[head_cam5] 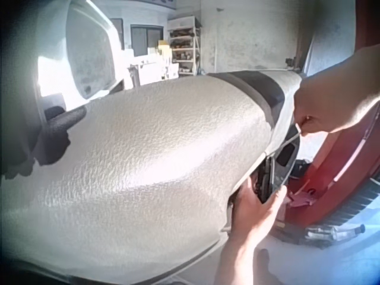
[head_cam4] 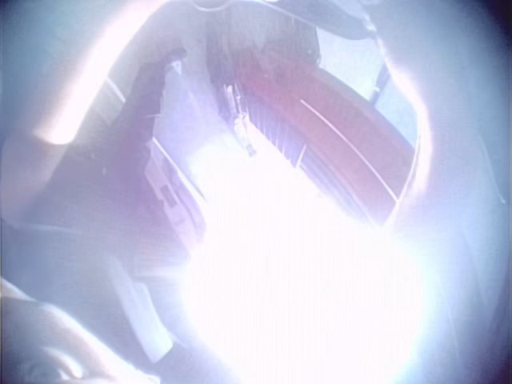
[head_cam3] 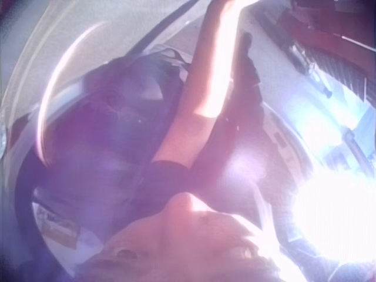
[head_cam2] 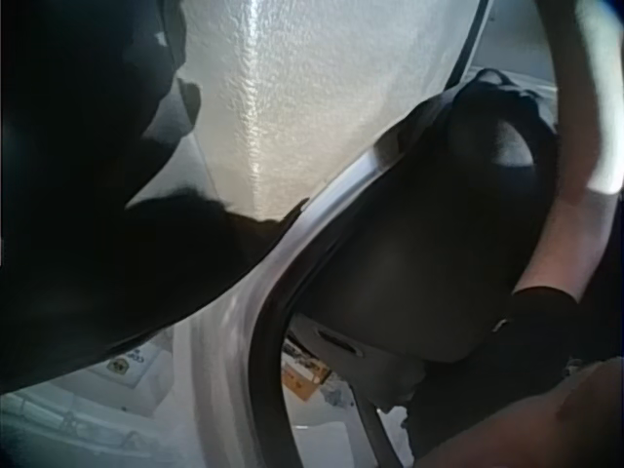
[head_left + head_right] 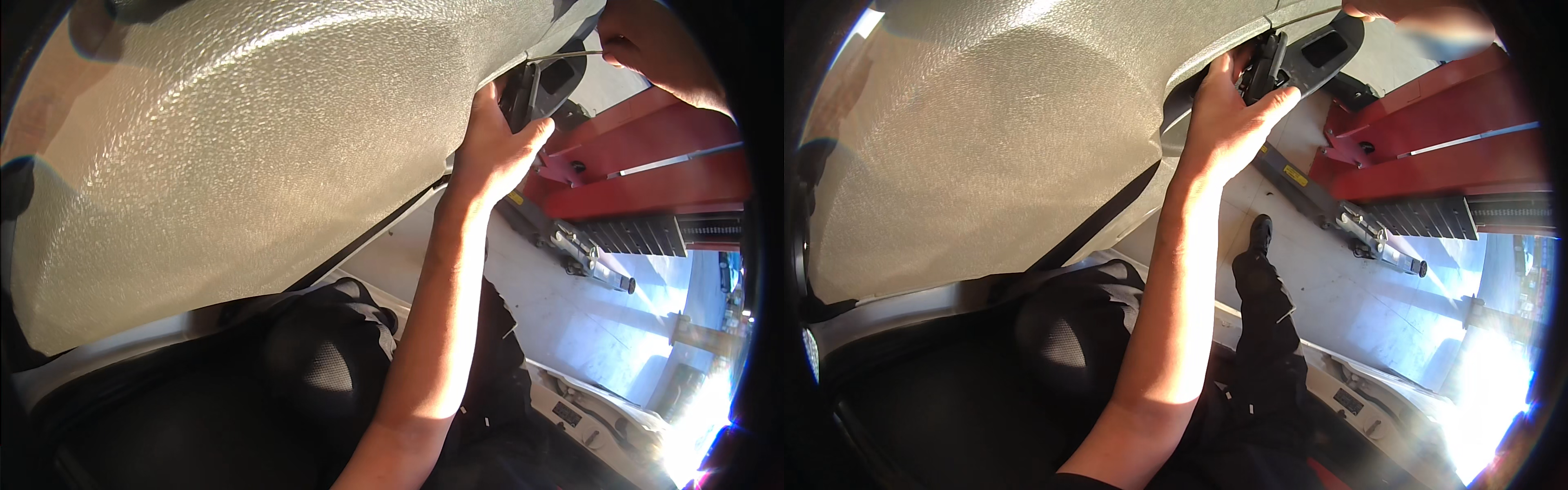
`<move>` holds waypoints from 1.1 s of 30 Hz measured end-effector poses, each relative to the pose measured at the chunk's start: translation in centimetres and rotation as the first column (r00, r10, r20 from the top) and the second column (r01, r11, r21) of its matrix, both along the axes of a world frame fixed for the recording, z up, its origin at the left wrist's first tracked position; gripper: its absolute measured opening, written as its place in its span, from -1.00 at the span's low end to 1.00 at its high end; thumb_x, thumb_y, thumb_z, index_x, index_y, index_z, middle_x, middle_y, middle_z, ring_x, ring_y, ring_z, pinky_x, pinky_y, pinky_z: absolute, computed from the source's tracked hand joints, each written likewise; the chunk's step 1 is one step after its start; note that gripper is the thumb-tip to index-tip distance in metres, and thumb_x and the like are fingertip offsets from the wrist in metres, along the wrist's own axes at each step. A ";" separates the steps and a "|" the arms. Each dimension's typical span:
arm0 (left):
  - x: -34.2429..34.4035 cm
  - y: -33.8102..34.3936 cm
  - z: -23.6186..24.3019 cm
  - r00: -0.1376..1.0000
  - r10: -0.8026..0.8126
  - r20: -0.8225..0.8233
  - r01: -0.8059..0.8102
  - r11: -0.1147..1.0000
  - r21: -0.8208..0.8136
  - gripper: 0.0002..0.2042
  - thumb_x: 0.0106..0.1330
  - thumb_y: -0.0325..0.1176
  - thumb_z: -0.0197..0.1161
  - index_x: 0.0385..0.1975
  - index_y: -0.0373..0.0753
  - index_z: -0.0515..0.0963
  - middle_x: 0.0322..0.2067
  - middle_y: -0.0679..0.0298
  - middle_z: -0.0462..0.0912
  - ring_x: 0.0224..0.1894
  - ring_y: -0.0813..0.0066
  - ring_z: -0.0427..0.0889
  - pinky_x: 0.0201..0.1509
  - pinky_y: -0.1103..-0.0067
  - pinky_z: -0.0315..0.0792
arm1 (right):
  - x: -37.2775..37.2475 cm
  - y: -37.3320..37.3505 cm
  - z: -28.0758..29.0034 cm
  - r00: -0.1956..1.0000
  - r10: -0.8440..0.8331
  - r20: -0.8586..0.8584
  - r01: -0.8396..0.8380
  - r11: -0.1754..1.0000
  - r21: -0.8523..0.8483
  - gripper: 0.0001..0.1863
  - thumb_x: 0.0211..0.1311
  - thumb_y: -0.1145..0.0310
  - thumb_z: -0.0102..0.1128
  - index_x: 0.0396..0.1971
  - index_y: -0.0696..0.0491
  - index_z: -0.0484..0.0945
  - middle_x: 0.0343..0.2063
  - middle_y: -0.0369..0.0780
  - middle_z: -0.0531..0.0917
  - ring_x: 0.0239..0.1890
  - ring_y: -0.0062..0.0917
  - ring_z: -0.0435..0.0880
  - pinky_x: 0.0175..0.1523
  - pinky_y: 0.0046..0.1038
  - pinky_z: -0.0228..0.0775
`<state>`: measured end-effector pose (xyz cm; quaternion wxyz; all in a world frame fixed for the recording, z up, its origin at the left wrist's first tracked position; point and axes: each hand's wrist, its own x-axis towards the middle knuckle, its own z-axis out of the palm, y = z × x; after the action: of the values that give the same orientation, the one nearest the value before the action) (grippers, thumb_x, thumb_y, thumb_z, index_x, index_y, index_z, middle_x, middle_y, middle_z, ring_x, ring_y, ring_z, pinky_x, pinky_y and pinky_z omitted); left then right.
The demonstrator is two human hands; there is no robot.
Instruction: The person uses a screwdriver to remove screws from the interior door panel of a white car. They systematically unscrew fasteners around the door handle and trim, then pull the panel away from the door frame to detach it.
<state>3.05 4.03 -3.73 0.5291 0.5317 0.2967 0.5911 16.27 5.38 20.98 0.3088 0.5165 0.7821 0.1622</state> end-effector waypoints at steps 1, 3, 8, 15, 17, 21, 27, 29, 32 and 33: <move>0.2 -0.1 0.1 0.995 0.076 -0.057 -0.075 0.997 0.019 -0.42 0.24 -0.39 0.42 0.24 -0.41 0.38 0.15 0.02 0.59 0.16 0.31 0.59 0.30 0.43 0.41 | -0.2 -0.1 -0.6 1.000 0.015 -0.003 -0.015 1.000 -0.027 -0.80 0.42 0.32 0.08 -0.33 0.13 0.57 -0.32 -0.14 0.58 -0.42 -0.34 0.62 -0.31 -0.34 0.55; 0.4 -0.4 0.3 0.963 0.225 -0.150 -0.220 0.974 0.053 -0.48 0.20 -0.45 0.40 0.17 -0.41 0.45 0.03 0.00 0.66 0.06 0.28 0.66 0.22 0.43 0.47 | -0.4 -0.4 -0.9 0.999 0.039 0.003 -0.039 0.998 -0.042 -0.80 0.42 0.31 0.08 -0.33 0.12 0.57 -0.32 -0.14 0.59 -0.41 -0.33 0.63 -0.30 -0.33 0.56; 0.6 -1.4 0.8 0.912 0.349 -0.217 -0.359 0.933 -0.008 -0.68 0.15 -0.53 0.36 -0.07 -0.39 0.63 -0.27 0.03 0.77 -0.21 0.28 0.78 -0.02 0.48 0.60 | 0.3 0.1 0.5 0.999 0.032 0.037 -0.032 0.999 0.003 -0.79 0.40 0.30 0.09 -0.35 0.12 0.59 -0.33 -0.13 0.61 -0.38 -0.31 0.65 -0.27 -0.31 0.57; 0.6 -1.6 0.6 0.782 0.503 -0.368 -0.455 0.864 0.215 -0.66 0.03 -0.65 0.38 -0.12 -0.38 0.65 -0.40 -0.01 0.75 -0.34 0.10 0.79 -0.20 0.40 0.64 | -0.3 -0.1 1.4 0.996 0.052 0.071 -0.052 0.999 0.001 -0.78 0.38 0.28 0.10 -0.36 0.11 0.61 -0.33 -0.12 0.64 -0.35 -0.27 0.68 -0.24 -0.28 0.59; 0.8 -1.7 0.6 0.771 0.493 -0.402 -0.449 0.870 0.205 -0.64 0.01 -0.67 0.37 -0.12 -0.39 0.64 -0.39 -0.01 0.75 -0.33 0.11 0.79 -0.20 0.39 0.64 | -0.6 0.1 1.6 0.995 0.057 0.086 -0.057 0.998 -0.004 -0.77 0.37 0.28 0.11 -0.37 0.11 0.61 -0.33 -0.12 0.64 -0.34 -0.26 0.68 -0.23 -0.27 0.59; 0.6 -2.1 0.3 0.789 0.475 -0.390 -0.429 0.880 0.204 -0.63 -0.01 -0.70 0.36 -0.12 -0.39 0.63 -0.36 -0.01 0.75 -0.30 0.12 0.80 -0.19 0.40 0.64 | -1.4 0.1 1.9 0.992 0.077 0.104 -0.074 0.997 -0.028 -0.77 0.36 0.27 0.11 -0.38 0.11 0.62 -0.33 -0.11 0.66 -0.32 -0.24 0.70 -0.21 -0.25 0.60; 1.1 -3.0 -0.7 0.873 0.379 -0.306 -0.345 0.925 0.162 -0.57 -0.02 -0.73 0.33 -0.07 -0.36 0.64 -0.25 0.00 0.76 -0.21 0.10 0.79 -0.07 0.41 0.63 | -1.9 -0.4 2.5 0.977 0.082 0.199 -0.063 0.993 -0.098 -0.76 0.34 0.26 0.12 -0.39 0.10 0.64 -0.33 -0.10 0.69 -0.28 -0.21 0.72 -0.19 -0.23 0.61; -0.1 -2.9 -0.4 0.881 0.368 -0.299 -0.336 0.929 0.153 -0.53 -0.08 -0.74 0.33 -0.05 -0.35 0.63 -0.20 0.00 0.76 -0.17 0.06 0.78 -0.02 0.39 0.63 | -3.3 0.0 2.7 0.970 0.126 0.207 -0.105 0.988 -0.110 -0.76 0.34 0.25 0.12 -0.40 0.10 0.65 -0.33 -0.10 0.69 -0.27 -0.20 0.73 -0.18 -0.22 0.62; -0.2 -2.8 -0.8 0.869 0.400 -0.289 -0.361 0.915 0.183 -0.52 -0.08 -0.74 0.33 -0.04 -0.36 0.62 -0.21 0.00 0.76 -0.16 0.06 0.78 -0.02 0.37 0.62 | -4.4 0.0 2.6 0.957 0.153 0.247 -0.123 0.983 -0.133 -0.75 0.33 0.25 0.13 -0.40 0.10 0.65 -0.33 -0.09 0.71 -0.26 -0.18 0.74 -0.16 -0.20 0.63; 0.1 -2.8 -0.8 0.877 0.376 -0.298 -0.343 0.926 0.158 -0.52 -0.07 -0.73 0.34 -0.04 -0.36 0.62 -0.21 0.00 0.76 -0.17 0.05 0.77 -0.02 0.36 0.62 | -4.5 0.0 2.8 0.951 0.157 0.267 -0.123 0.982 -0.141 -0.75 0.32 0.24 0.13 -0.41 0.10 0.66 -0.33 -0.09 0.71 -0.25 -0.18 0.74 -0.16 -0.20 0.63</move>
<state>3.12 1.26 -4.48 0.3266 0.5826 0.4428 0.5981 11.75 5.36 23.82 0.4341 0.4118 0.7743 0.2060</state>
